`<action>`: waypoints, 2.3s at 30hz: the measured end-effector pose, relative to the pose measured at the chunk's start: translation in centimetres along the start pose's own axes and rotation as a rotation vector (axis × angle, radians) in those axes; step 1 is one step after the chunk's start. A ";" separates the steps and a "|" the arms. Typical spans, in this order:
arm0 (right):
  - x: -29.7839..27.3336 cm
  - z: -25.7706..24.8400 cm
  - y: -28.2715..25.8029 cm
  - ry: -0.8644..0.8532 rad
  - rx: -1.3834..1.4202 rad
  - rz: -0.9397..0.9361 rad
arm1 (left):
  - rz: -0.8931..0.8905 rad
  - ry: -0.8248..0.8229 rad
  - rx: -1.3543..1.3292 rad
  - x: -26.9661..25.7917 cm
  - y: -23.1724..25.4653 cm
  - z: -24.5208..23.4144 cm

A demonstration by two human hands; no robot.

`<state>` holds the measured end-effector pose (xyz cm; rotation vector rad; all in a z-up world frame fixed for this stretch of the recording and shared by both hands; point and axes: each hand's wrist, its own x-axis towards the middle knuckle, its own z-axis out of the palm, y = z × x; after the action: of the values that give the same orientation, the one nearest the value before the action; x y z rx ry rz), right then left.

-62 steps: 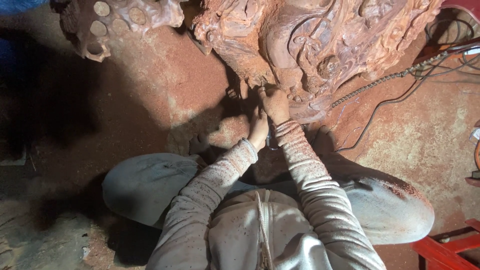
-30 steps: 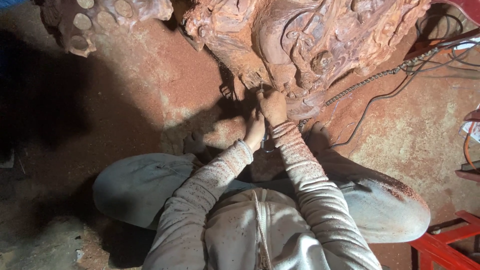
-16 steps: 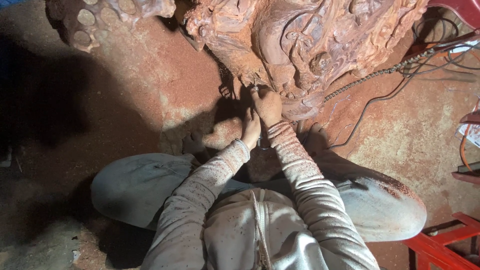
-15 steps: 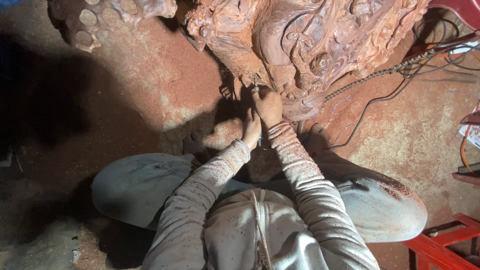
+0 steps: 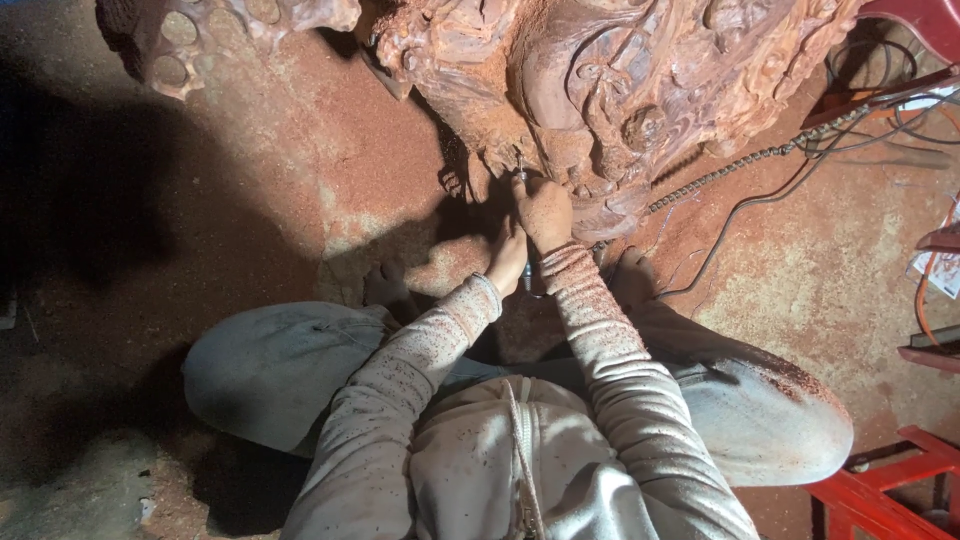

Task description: The person carves fine details into a large wooden sculpture using a handheld rotary tool while sitting on the floor.

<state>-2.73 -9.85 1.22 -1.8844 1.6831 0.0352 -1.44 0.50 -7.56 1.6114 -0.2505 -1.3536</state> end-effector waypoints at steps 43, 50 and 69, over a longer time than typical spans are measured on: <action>-0.7 1.0 -0.2 0.062 0.111 -0.048 | 0.034 -0.024 0.343 4.7 -3.5 -4.2; -0.9 0.7 -1.0 0.044 0.134 -0.009 | 0.069 -0.025 0.394 8.0 -6.5 -5.4; -1.0 0.1 -2.1 0.028 0.179 -0.060 | 0.258 0.077 0.407 2.8 0.1 -4.6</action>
<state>-1.00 -8.91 2.35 -1.8068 1.5915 -0.1618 3.46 1.02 -9.71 1.8831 -0.6989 -1.0851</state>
